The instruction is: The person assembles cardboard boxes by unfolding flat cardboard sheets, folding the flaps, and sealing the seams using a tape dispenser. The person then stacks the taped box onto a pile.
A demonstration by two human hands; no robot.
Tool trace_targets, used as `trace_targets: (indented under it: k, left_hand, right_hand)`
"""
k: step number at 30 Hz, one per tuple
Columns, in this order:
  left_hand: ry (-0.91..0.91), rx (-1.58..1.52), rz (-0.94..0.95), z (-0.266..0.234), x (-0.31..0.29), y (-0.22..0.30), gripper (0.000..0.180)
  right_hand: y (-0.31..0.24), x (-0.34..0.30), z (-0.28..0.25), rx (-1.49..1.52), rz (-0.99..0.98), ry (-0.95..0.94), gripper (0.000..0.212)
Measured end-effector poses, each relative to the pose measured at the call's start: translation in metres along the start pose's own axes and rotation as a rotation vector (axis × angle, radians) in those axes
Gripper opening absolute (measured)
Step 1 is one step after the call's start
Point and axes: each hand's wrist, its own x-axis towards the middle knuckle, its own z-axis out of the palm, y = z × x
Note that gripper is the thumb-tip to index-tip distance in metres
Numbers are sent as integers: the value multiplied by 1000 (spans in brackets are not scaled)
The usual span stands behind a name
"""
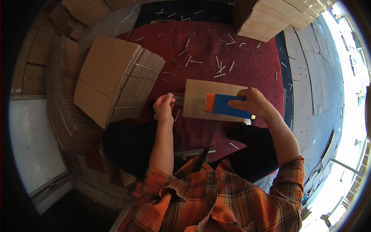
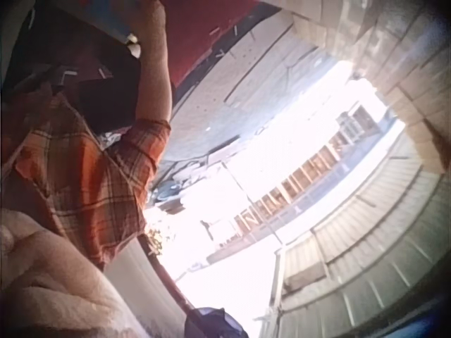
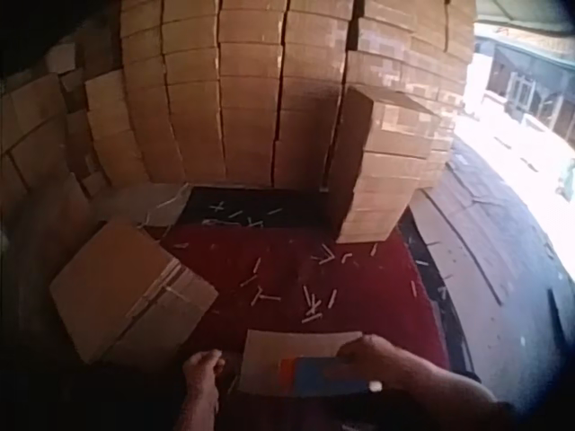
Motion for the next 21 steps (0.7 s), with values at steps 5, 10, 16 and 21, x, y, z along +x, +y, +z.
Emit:
trace_targets:
  k: [5, 10, 16, 21]
  left_hand:
    - [-13, -10, 44, 4, 9, -4, 11]
    - [32, 40, 111, 4, 15, -10, 13]
    - [45, 92, 178, 7, 28, -19, 15]
    - [34, 180, -33, 22, 33, -33, 20]
  right_hand:
    - [-7, 10, 6, -126, 36, 15, 44]
    - [-17, 19, 10, -179, 48, 5, 47]
    - [-22, 35, 19, -275, 95, -3, 48]
    - [-20, 37, 28, -334, 111, 52, 48]
